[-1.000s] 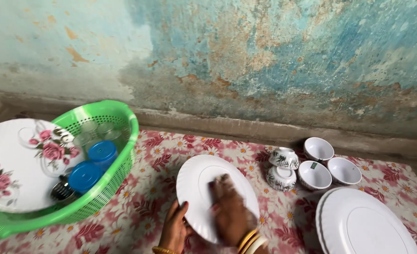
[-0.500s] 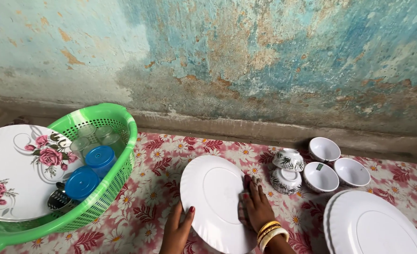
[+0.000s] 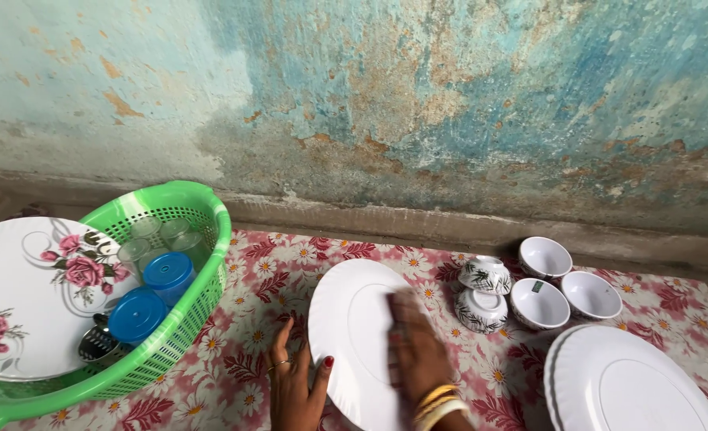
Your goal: The person wipes several floral-patterned plates with a cloth, turning them over to clean both sides. The person places the cleaned plates into a green plastic basket containing other dishes.
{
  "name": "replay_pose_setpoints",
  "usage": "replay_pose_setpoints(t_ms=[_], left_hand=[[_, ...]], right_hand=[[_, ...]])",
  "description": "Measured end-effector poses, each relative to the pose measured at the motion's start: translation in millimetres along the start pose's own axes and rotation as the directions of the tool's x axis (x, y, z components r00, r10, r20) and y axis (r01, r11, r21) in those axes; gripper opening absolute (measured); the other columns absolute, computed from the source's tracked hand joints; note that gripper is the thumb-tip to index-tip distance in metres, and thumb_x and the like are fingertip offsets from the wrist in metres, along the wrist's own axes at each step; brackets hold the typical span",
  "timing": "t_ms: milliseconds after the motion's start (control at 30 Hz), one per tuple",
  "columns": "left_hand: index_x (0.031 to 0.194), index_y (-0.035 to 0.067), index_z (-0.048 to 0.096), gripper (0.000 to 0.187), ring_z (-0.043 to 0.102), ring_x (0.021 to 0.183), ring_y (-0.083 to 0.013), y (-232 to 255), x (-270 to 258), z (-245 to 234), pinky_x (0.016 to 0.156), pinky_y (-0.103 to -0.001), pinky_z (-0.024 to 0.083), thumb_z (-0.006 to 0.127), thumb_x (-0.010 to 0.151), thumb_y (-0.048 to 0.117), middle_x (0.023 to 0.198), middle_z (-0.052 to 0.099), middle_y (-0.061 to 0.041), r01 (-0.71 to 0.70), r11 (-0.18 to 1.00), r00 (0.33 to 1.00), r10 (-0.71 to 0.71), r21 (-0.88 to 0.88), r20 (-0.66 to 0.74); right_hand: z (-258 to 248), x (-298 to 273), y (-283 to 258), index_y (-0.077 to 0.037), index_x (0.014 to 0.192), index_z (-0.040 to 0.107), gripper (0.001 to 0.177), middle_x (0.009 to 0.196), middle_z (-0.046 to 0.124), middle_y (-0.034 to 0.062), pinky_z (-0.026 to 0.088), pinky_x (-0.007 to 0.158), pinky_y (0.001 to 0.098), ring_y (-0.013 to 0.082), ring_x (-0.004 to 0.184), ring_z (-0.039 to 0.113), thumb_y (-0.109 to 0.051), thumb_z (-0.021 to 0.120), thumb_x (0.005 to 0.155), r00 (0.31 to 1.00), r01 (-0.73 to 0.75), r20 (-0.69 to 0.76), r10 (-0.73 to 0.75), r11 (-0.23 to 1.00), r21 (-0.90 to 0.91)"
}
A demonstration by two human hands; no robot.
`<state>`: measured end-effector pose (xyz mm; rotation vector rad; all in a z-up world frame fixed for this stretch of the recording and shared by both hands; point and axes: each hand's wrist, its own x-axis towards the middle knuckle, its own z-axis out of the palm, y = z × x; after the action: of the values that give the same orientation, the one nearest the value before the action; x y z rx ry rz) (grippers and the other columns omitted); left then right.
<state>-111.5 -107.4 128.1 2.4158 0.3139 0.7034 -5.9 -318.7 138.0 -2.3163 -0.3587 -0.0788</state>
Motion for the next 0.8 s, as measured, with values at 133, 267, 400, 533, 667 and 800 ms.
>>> replay_pose_setpoints(t_ms=[133,267,400,533,667,800], left_hand=[[0.135,0.001,0.059,0.065,0.028,0.143,-0.0386,11,9,-5,0.109,-0.053,0.035,0.050,0.097,0.052,0.157,0.022,-0.021,0.020,0.987,0.999,-0.012,-0.162,0.049],[0.128,-0.001,0.062,0.055,0.030,0.144,-0.0393,15,11,-7,0.115,-0.053,0.030,0.057,0.096,0.043,0.159,0.027,-0.018,-0.056,0.998,0.998,0.055,-0.029,-0.022],[0.137,-0.003,0.059,0.050,0.027,0.146,-0.0415,13,8,-17,0.115,-0.052,0.029,0.059,0.095,0.024,0.160,0.024,-0.020,-0.052,0.997,0.999,0.052,-0.059,-0.001],[0.130,-0.001,0.063,0.053,0.024,0.144,-0.0415,20,7,-22,0.114,-0.055,0.026,0.058,0.095,0.039,0.161,0.020,-0.022,-0.118,0.992,0.993,0.117,-0.040,-0.027],[0.131,-0.002,0.062,0.058,0.021,0.146,-0.0416,26,12,-22,0.113,-0.055,0.027,0.053,0.097,0.045,0.163,0.016,-0.023,-0.103,0.991,0.995,0.103,-0.082,0.003],[0.132,-0.002,0.063,0.060,0.023,0.146,-0.0407,26,15,-16,0.116,-0.055,0.026,0.050,0.099,0.047,0.165,0.018,-0.021,-0.140,0.989,0.990,0.139,-0.044,-0.021]], right_hand=[[2,2,30,-0.016,0.158,0.033,0.065,0.160,0.039,0.0192,0.031,0.115,0.0472,0.0395,0.142,0.041,-0.035,0.050,0.098,0.997,-0.017,-0.079,0.019,0.999,0.027],[21,-20,-39,-0.035,0.161,0.031,0.064,0.144,0.056,0.0058,0.038,0.123,0.0372,0.0276,0.138,0.053,-0.042,0.045,0.099,0.963,-0.087,0.237,0.130,0.980,-0.181],[22,-35,-74,-0.026,0.155,0.040,0.062,0.158,0.038,0.0187,0.027,0.114,0.0593,0.0438,0.147,0.037,-0.035,0.057,0.096,0.853,0.498,0.028,-0.521,0.798,-0.339],[23,-17,-34,-0.044,0.162,0.034,0.067,0.162,0.040,-0.0005,0.043,0.114,0.0377,0.0244,0.132,0.052,-0.040,0.047,0.096,0.995,0.009,0.102,0.021,0.959,-0.284],[3,2,38,-0.025,0.160,0.034,0.060,0.161,0.037,0.0143,0.031,0.118,0.0464,0.0367,0.148,0.033,-0.028,0.047,0.102,0.994,-0.089,-0.060,0.091,0.995,0.038],[25,-11,12,-0.020,0.160,0.036,0.066,0.153,0.047,0.0175,0.033,0.120,0.0467,0.0359,0.144,0.040,-0.028,0.052,0.096,0.981,0.101,-0.167,-0.100,0.995,-0.002]])
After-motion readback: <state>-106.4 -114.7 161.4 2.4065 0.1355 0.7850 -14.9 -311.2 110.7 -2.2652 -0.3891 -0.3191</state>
